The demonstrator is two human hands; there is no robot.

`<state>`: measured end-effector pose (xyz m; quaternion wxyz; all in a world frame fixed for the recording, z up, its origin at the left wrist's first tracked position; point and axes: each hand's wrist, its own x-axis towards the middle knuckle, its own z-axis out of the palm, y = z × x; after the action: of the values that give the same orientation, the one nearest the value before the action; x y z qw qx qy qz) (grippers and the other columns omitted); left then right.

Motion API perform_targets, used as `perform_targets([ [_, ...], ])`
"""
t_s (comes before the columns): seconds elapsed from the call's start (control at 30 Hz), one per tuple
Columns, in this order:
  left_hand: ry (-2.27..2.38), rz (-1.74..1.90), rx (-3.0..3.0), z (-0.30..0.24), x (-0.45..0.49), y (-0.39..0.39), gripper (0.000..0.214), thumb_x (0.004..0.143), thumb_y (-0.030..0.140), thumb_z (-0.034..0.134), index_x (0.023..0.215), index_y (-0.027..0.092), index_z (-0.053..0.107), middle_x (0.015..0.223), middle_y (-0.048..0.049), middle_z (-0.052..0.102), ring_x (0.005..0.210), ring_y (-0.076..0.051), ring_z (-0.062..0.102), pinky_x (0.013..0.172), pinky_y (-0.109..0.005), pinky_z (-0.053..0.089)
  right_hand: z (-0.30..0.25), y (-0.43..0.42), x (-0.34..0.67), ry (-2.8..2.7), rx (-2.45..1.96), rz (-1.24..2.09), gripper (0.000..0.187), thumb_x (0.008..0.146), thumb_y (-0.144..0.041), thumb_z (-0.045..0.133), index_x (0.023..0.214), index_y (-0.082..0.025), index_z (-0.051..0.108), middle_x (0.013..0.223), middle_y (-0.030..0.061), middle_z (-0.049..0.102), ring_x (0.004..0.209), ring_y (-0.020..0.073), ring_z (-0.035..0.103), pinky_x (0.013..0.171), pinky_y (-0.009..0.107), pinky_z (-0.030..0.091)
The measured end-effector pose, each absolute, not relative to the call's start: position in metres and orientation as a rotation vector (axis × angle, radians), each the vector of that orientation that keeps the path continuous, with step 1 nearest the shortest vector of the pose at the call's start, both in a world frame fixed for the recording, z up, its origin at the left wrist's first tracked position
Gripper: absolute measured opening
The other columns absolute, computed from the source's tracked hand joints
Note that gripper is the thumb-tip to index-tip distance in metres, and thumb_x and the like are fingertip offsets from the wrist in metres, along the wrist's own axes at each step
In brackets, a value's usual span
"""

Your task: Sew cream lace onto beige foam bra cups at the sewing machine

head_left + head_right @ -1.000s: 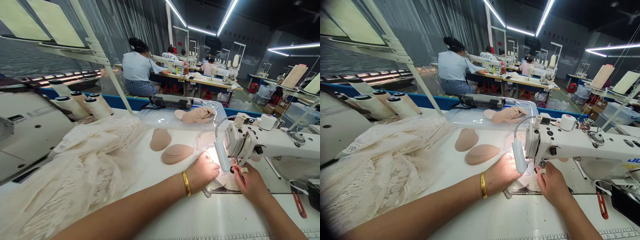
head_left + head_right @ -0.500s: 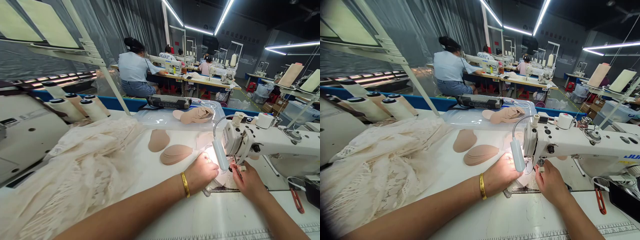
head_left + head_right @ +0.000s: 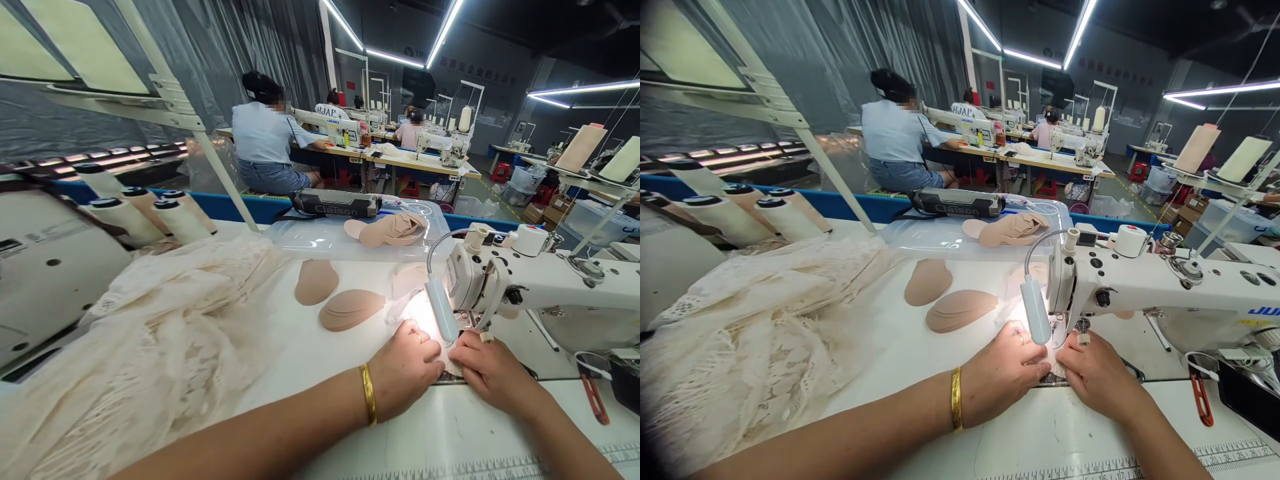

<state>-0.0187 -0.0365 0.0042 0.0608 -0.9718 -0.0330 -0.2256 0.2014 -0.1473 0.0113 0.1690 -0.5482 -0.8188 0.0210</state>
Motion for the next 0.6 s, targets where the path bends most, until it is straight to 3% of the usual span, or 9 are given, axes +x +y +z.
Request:
perform_targets([
  [0.3,-0.11,-0.615,-3.009,0.009,-0.013,-0.015,0.016,0.085,0.01,0.057,0.072,0.019,0.058,0.078,0.0,0.064,0.069,-0.018,0.055,0.081,-0.041,0.036,0.002,-0.142,0.196,-2.247,-1.703,-0.003,0.027,0.093,-0.008,0.043,0.096,-0.025,0.064,0.089,0.0031,0.061,0.069,0.0177,0.052,0.059,0.027,0.035],
  [0.5,-0.053,-0.637,-3.079,0.014,-0.011,0.004,0.012,0.092,0.014,0.06,0.088,0.021,0.068,0.097,0.0,0.074,0.087,-0.019,0.063,0.091,-0.042,0.035,-0.002,-0.136,0.193,-2.19,-1.737,-0.075,0.025,0.094,-0.01,0.042,0.095,-0.024,0.063,0.096,0.0055,0.065,0.073,0.0189,0.057,0.056,0.027,0.033],
  [0.6,-0.129,-0.631,-3.048,0.02,-0.011,0.013,0.014,0.094,0.018,0.059,0.086,0.023,0.069,0.099,-0.0011,0.075,0.09,-0.021,0.064,0.095,-0.042,0.037,-0.003,-0.135,0.192,-2.178,-1.717,-0.102,0.025,0.095,-0.012,0.041,0.097,-0.024,0.062,0.094,0.0053,0.065,0.072,0.019,0.057,0.056,0.027,0.034],
])
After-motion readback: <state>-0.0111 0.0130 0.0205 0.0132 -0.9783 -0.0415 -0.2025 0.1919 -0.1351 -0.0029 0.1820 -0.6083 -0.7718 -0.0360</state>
